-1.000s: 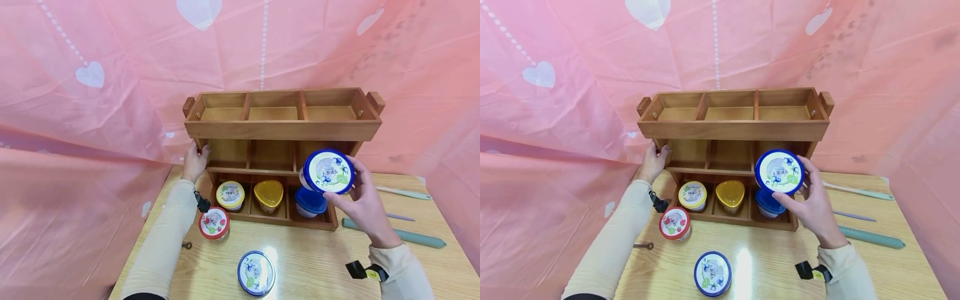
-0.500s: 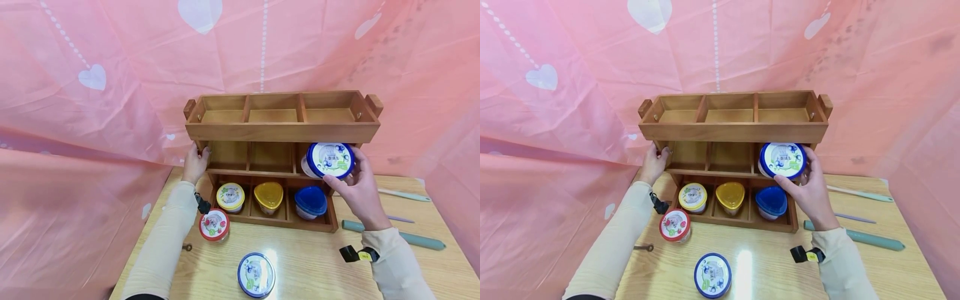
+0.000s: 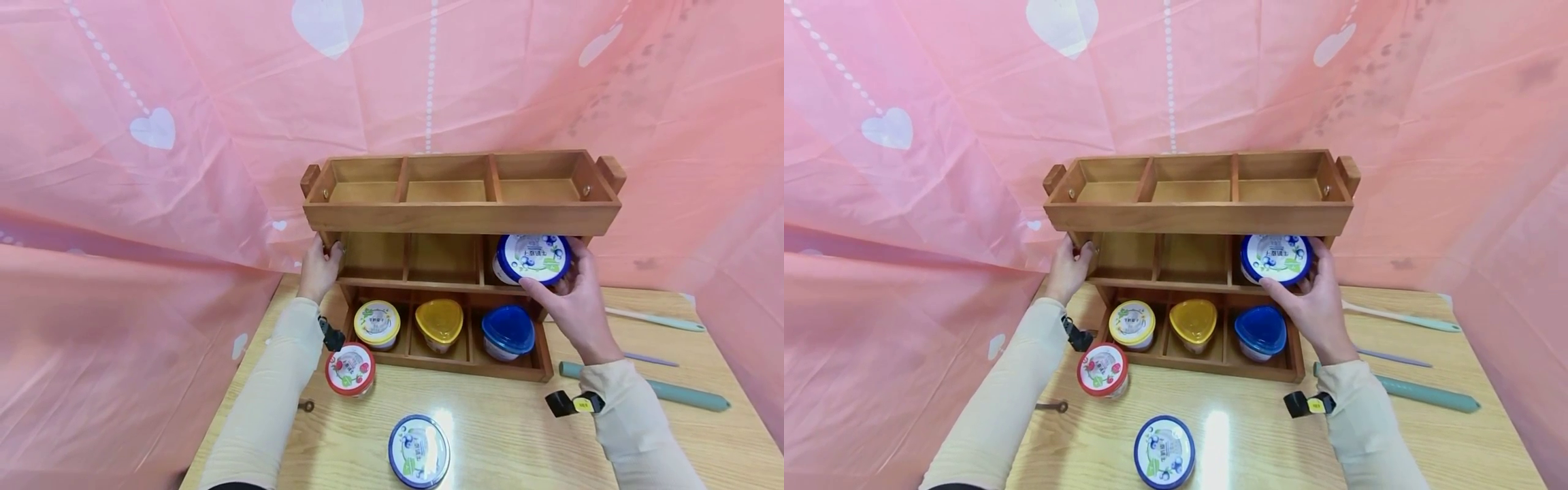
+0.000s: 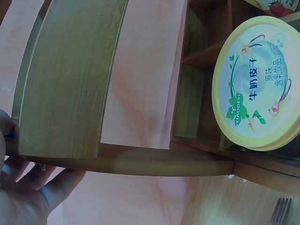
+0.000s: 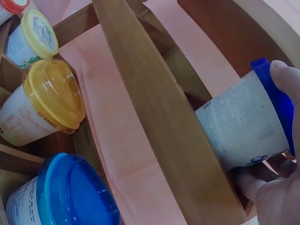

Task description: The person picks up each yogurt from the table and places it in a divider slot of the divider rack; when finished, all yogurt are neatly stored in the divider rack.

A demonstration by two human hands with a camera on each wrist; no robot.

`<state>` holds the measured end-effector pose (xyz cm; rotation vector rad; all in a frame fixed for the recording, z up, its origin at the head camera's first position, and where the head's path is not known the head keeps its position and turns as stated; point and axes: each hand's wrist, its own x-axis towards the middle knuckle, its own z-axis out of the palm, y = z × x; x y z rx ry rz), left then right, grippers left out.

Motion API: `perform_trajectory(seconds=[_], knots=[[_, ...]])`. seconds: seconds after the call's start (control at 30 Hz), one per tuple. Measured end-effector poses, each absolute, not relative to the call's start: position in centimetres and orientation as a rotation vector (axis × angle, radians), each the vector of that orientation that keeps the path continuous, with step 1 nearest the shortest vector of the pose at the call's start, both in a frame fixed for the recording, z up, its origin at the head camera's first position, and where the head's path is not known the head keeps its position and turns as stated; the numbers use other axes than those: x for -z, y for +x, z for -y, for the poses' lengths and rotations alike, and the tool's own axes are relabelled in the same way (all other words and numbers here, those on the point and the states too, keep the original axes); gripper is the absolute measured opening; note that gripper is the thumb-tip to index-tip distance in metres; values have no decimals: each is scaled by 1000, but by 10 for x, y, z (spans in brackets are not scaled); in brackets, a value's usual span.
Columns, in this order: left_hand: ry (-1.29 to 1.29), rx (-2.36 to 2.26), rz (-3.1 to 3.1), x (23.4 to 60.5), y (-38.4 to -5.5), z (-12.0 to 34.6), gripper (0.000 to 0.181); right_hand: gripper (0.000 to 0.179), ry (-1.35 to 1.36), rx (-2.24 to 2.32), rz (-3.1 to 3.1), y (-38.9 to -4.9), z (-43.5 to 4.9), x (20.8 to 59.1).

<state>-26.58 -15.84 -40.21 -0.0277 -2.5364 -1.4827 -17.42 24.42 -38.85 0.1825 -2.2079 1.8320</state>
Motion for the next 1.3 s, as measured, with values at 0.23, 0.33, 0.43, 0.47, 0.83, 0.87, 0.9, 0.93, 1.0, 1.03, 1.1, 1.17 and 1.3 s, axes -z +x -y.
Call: perform_trajectory(seconds=[0.23, 0.33, 0.43, 0.47, 0.83, 0.87, 0.9, 0.93, 1.0, 1.03, 1.1, 1.17, 1.3], knots=[[-31, 1472, 2548, 402, -266, 160, 49, 95, 124, -1567, 2426, -180, -242, 389], [-49, 1476, 2550, 401, -266, 160, 50, 96, 129, -1533, 2441, -181, -241, 388], [-67, 1477, 2543, 400, -266, 160, 49, 97, 133, -1496, 2450, -181, -240, 387], [-70, 1475, 2539, 399, -265, 160, 48, 97, 134, -1483, 2454, -181, -240, 387], [-29, 1437, 2548, 398, -264, 161, 44, 100, 147, -1429, 2487, -183, -240, 388], [-32, 1437, 2548, 398, -264, 161, 44, 101, 151, -1439, 2484, -182, -240, 388], [-33, 1437, 2548, 398, -264, 162, 44, 101, 153, -1448, 2482, -182, -240, 388], [-36, 1435, 2548, 398, -264, 162, 45, 102, 154, -1457, 2480, -181, -240, 388], [-45, 1430, 2550, 398, -264, 162, 44, 103, 156, -1471, 2475, -180, -241, 388], [-47, 1427, 2549, 398, -263, 162, 44, 103, 157, -1477, 2472, -180, -241, 388], [-51, 1419, 2553, 398, -263, 162, 45, 103, 156, -1479, 2469, -179, -241, 388], [-50, 1416, 2556, 398, -263, 162, 45, 102, 158, -1478, 2464, -178, -241, 388], [-42, 1420, 2568, 399, -264, 162, 47, 101, 165, -1480, 2459, -177, -243, 388]])
